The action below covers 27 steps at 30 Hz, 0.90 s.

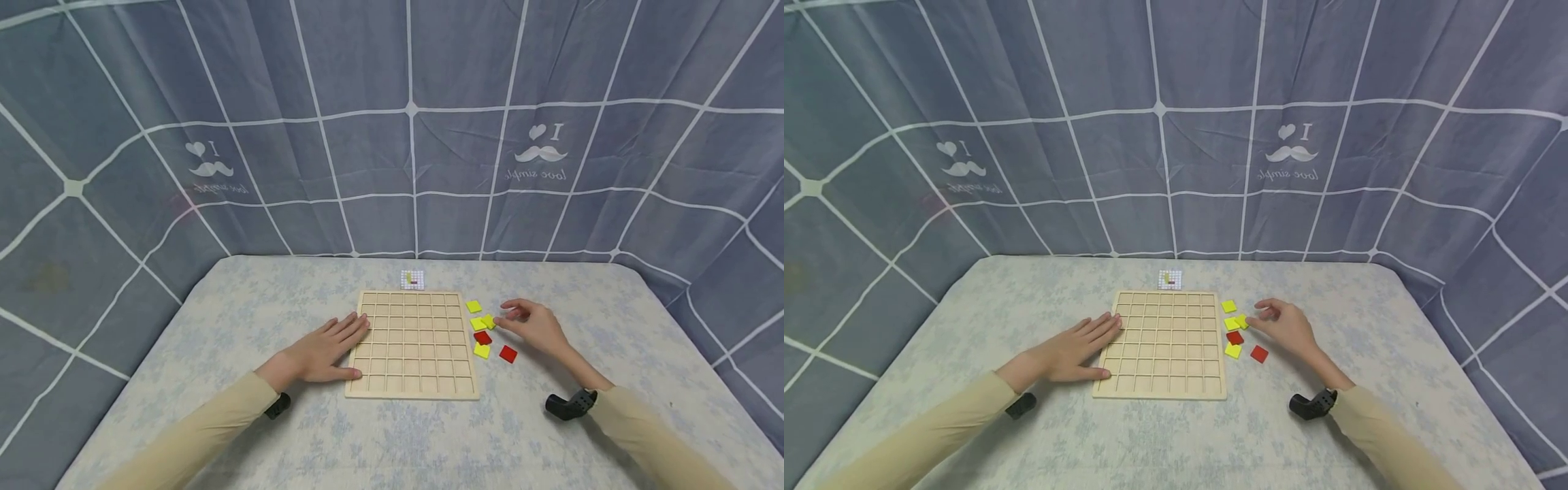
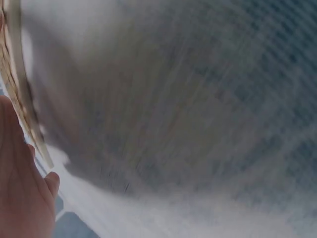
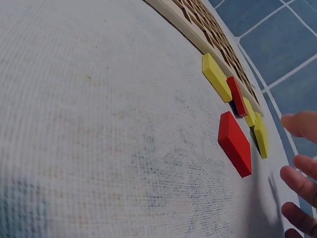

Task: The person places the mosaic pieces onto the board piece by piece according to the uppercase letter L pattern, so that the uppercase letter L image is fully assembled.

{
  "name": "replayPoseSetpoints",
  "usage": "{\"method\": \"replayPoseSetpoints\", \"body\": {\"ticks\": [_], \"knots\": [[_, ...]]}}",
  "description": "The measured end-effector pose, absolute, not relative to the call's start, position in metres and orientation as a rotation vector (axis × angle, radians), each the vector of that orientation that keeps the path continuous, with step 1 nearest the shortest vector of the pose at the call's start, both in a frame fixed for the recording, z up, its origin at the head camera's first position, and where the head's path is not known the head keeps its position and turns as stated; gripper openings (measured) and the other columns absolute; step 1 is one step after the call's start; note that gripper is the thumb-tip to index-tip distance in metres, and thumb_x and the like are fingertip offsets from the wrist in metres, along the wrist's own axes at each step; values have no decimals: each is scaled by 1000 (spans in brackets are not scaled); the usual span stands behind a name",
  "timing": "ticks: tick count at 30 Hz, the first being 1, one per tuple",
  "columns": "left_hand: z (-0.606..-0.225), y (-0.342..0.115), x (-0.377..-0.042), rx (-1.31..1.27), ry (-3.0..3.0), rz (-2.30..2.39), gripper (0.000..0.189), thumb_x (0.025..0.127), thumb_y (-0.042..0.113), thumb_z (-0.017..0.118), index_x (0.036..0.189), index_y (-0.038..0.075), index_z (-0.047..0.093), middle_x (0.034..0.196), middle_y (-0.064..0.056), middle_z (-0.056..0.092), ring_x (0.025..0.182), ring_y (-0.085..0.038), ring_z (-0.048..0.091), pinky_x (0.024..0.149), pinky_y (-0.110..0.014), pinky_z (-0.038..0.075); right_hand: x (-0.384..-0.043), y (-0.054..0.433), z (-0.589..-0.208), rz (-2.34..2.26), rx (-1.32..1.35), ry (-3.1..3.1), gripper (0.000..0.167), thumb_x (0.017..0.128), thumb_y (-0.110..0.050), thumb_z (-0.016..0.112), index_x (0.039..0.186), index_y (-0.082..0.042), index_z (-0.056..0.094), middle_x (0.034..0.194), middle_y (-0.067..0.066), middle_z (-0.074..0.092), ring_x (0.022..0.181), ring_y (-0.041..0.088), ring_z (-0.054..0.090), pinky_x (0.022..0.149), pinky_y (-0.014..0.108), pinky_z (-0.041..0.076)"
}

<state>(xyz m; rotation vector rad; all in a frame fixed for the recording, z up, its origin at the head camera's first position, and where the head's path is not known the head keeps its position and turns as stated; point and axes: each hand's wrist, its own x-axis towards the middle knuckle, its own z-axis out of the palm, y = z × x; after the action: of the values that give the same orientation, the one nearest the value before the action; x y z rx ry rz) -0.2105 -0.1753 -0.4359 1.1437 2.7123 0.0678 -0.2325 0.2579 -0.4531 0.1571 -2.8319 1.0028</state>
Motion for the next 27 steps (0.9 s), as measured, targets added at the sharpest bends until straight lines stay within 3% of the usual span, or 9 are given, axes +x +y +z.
{"method": "replayPoseSetpoints", "body": {"ticks": [8,14,27], "knots": [[-441,-172,-211,1152,2684,3,87,93,65,41,156,10,12,163,-9,8,151,-27,9,120,-53,15,-232,256,-458,1020,168,-2866,43,80,-36,78,107,-3,70,85,7,72,81,19,59,68,28,43],[-440,-172,-211,1138,2691,-11,86,94,64,40,156,13,12,163,-7,6,151,-25,7,120,-53,13,-233,253,-460,946,218,-2870,40,78,-37,78,101,-4,74,86,7,73,74,14,59,63,27,43],[-439,-172,-208,1155,2691,11,83,95,61,41,156,11,14,163,-11,7,150,-29,9,119,-55,16,-231,251,-462,827,239,-2870,36,76,-34,79,98,-6,76,88,8,73,77,19,58,64,30,43]]}}
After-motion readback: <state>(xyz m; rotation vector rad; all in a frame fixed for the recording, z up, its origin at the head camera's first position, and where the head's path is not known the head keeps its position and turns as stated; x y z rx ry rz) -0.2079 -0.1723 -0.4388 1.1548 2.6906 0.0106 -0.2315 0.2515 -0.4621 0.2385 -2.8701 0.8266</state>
